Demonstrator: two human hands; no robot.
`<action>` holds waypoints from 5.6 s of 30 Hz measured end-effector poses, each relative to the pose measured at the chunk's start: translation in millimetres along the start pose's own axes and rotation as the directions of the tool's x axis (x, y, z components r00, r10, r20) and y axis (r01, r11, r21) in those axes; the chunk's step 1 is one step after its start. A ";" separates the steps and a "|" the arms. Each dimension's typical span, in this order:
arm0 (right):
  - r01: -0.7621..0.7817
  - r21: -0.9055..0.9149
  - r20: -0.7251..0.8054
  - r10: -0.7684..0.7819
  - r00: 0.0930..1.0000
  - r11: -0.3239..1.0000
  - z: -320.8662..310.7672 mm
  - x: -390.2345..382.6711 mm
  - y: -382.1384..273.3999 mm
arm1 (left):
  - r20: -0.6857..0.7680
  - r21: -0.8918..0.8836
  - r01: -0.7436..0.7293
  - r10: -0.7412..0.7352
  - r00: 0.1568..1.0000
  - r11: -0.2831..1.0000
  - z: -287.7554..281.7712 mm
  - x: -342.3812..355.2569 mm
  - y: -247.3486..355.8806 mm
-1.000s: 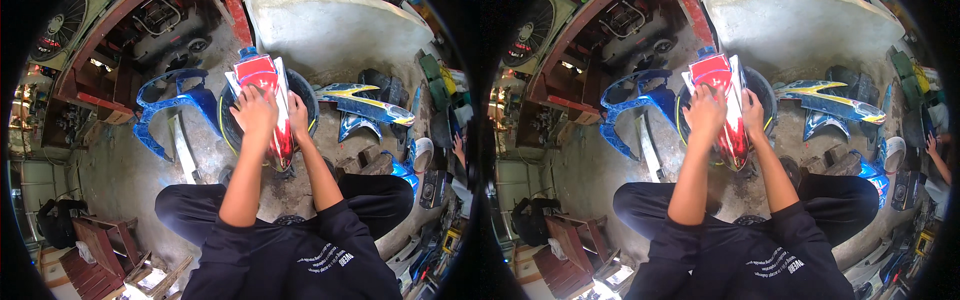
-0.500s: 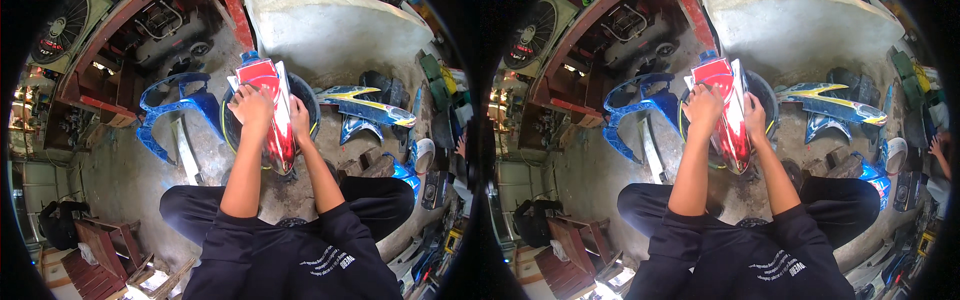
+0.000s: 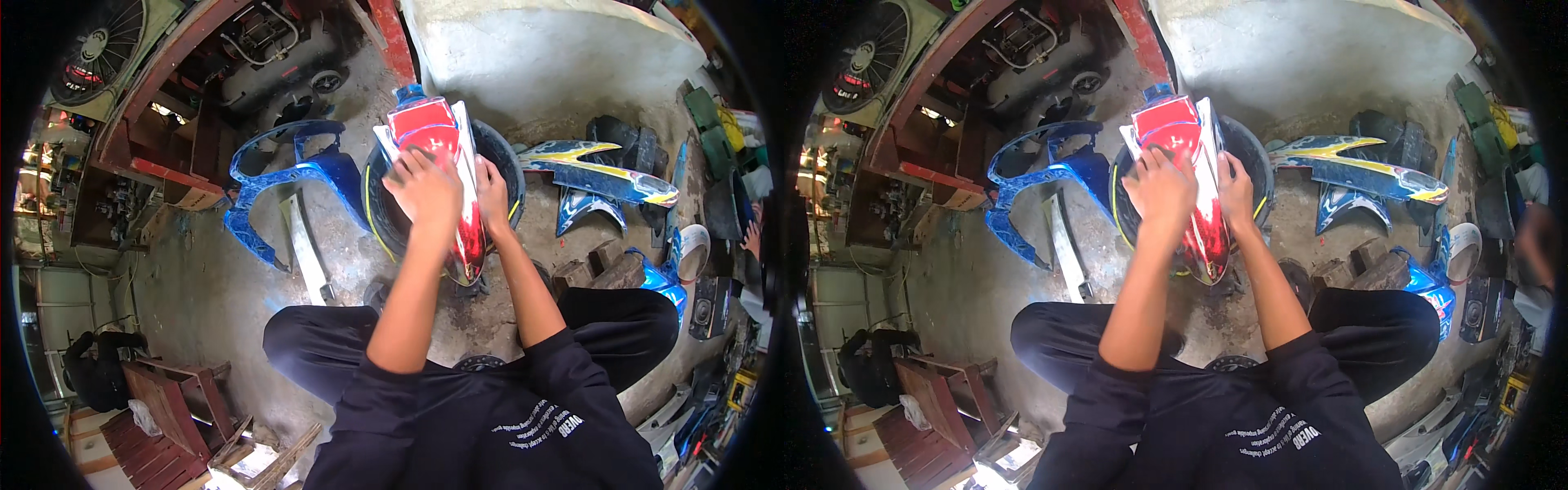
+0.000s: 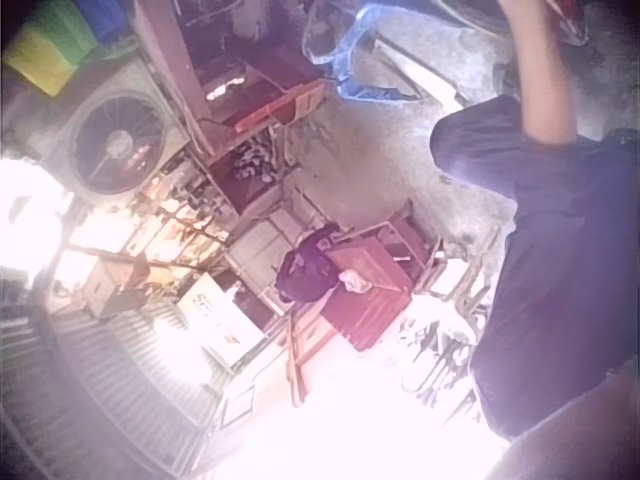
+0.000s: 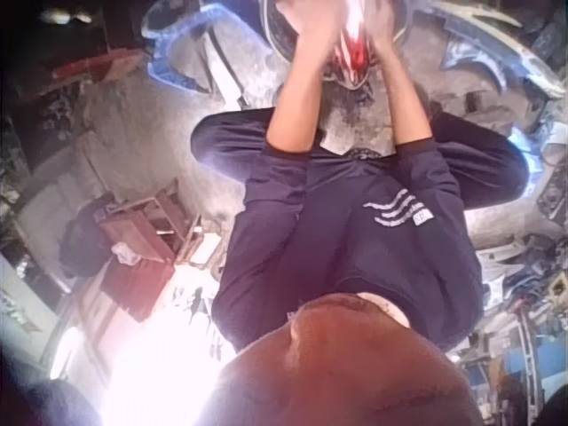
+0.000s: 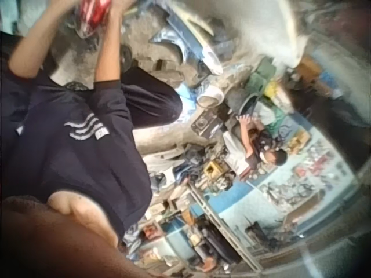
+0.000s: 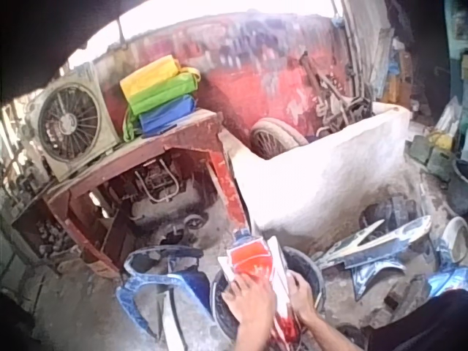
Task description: The person holds a motorcycle part and sands its surface using sandpaper by hand.
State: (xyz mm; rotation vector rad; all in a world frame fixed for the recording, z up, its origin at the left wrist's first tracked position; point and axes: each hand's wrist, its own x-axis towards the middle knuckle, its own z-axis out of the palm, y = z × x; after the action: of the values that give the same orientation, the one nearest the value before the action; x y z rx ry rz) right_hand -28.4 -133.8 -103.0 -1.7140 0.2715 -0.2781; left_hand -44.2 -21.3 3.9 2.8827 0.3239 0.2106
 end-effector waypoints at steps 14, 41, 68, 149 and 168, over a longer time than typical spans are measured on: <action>-0.003 0.007 0.010 0.003 1.000 1.000 -4.0 -0.1 1.4 | 0.010 0.037 -0.040 0.040 0.999 0.999 -4.8 -20.6 14.2; -0.003 0.003 0.001 0.003 1.000 1.000 -5.4 -0.5 -1.4 | 0.129 0.081 -0.072 0.061 0.990 0.994 -15.2 -18.5 14.8; -0.006 -0.043 -0.035 0.005 0.999 0.999 -4.0 -5.9 -16.6 | 0.060 0.008 -0.048 0.047 0.997 0.999 -7.9 -15.9 -0.6; -0.021 -0.011 -0.014 0.021 1.000 1.000 3.6 -6.2 -13.3 | 0.007 -0.115 0.095 -0.094 0.996 0.989 -5.2 27.8 -6.8; -0.005 -0.011 -0.027 0.005 1.000 1.000 -9.4 1.5 1.8 | 0.015 -0.012 -0.054 0.054 0.998 0.998 -3.2 -48.7 26.8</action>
State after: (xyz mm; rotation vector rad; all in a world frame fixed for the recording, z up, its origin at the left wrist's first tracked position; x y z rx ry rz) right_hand -30.2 -143.3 -103.3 -1.7208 0.2975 -0.2966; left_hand -86.4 -57.4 7.8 2.8825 0.2419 0.1990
